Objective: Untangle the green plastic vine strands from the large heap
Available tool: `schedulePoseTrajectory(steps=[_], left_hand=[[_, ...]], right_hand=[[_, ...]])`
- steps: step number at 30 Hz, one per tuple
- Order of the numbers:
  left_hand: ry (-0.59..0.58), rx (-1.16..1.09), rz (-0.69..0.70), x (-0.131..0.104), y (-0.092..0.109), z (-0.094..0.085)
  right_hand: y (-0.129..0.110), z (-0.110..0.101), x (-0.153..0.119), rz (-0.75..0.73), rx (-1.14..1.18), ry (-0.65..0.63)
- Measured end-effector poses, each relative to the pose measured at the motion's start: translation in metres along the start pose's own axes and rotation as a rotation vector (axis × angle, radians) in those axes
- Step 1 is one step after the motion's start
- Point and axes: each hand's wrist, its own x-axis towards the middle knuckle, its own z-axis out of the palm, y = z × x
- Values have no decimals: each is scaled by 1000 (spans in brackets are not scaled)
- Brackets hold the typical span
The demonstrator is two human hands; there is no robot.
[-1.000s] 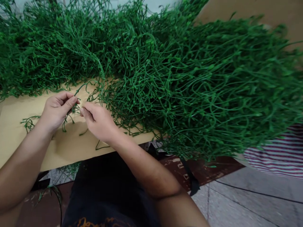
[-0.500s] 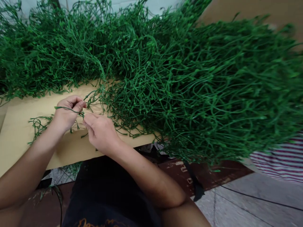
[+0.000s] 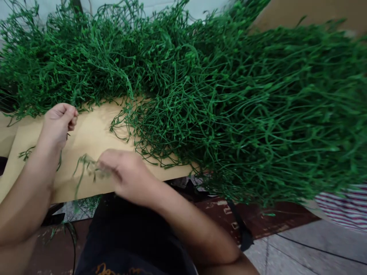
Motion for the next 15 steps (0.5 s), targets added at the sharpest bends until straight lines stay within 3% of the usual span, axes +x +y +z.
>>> schedulePoseTrajectory(steps=[3,6,15], left_hand=[[-183,-15,-32,-13,6,14],[-323,-66,-77,-21,8,26],[-467,-290,-120,-34,6,39]], right_hand=[[16,-15,7,216,74,189],[31,-21,8,325,182,291],[48,-9,14,412,358,316]])
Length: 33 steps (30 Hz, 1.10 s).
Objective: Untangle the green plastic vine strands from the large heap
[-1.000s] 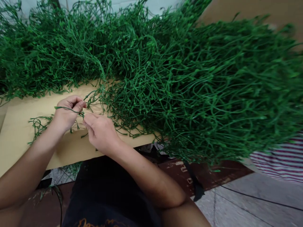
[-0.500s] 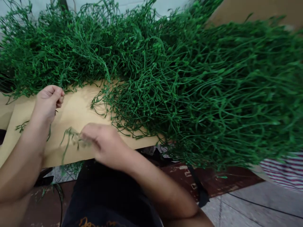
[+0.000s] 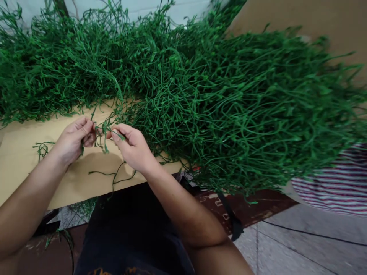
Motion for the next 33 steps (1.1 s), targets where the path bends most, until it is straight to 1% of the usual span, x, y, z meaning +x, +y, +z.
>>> schedulePoseTrajectory(steps=[4,9,14,21,29,33], left_hand=[[-83,-19,-45,-4,0,6],[-112,14,-31,-6,2,3],[-65,130,-13,-8,6,-1],[-9,201,32,-8,10,-3],[60,200,52,-7,11,-7],[67,246,37,-7,14,-6]], right_hand=[[4,2,3,34,69,14],[7,1,4,55,103,8],[9,-2,6,82,142,95],[8,-9,6,94,99,107],[5,-21,5,71,38,160],[2,-26,5,59,27,167]])
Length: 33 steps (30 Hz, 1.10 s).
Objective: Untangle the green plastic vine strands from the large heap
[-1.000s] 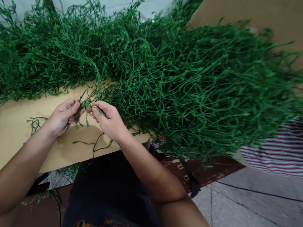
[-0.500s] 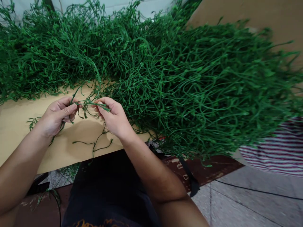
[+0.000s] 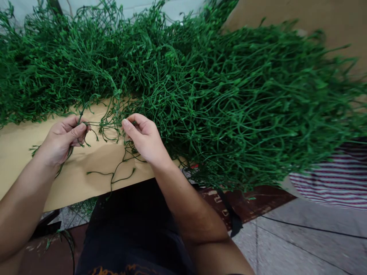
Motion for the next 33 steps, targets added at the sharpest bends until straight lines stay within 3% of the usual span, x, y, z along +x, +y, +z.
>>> schedulePoseTrajectory(steps=[8,17,25,33], left_hand=[[-74,189,87,1,-4,4],[-66,228,79,-2,-5,1],[-74,216,71,-3,-1,1],[-11,264,119,3,0,-3]], right_hand=[[-2,-2,1,-84,-9,115],[1,-5,2,-74,-14,176],[0,-12,1,-156,-75,251],[1,-10,-2,-126,-44,166]])
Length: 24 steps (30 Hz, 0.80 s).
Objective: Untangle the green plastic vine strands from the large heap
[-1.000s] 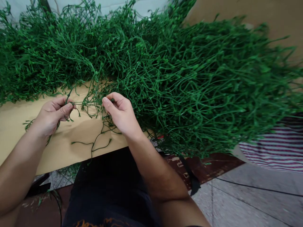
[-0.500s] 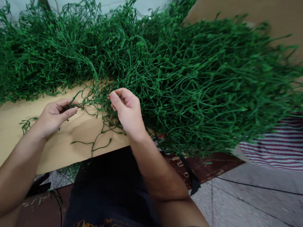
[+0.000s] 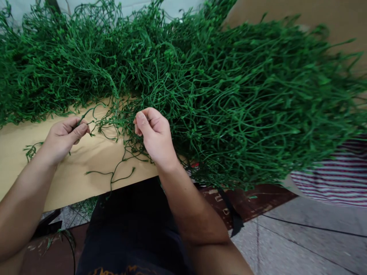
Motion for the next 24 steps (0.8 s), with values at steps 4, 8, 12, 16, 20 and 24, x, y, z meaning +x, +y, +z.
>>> schedulePoseTrajectory(steps=[4,8,12,16,20,24], left_hand=[[95,99,19,5,-5,-2],[169,155,2,10,-10,-1],[173,186,-6,13,-12,7],[163,249,-6,17,-17,10],[399,349,-169,25,-37,-23],[483,100,-254,21,-44,-56]], right_hand=[[-4,-1,-5,-29,16,-106],[-16,-2,-13,-101,-76,-273],[-26,1,-20,-228,-140,-430],[-29,2,-28,-297,-109,-500],[-42,-9,-41,-367,75,-531],[-49,-29,-41,-322,63,-302]])
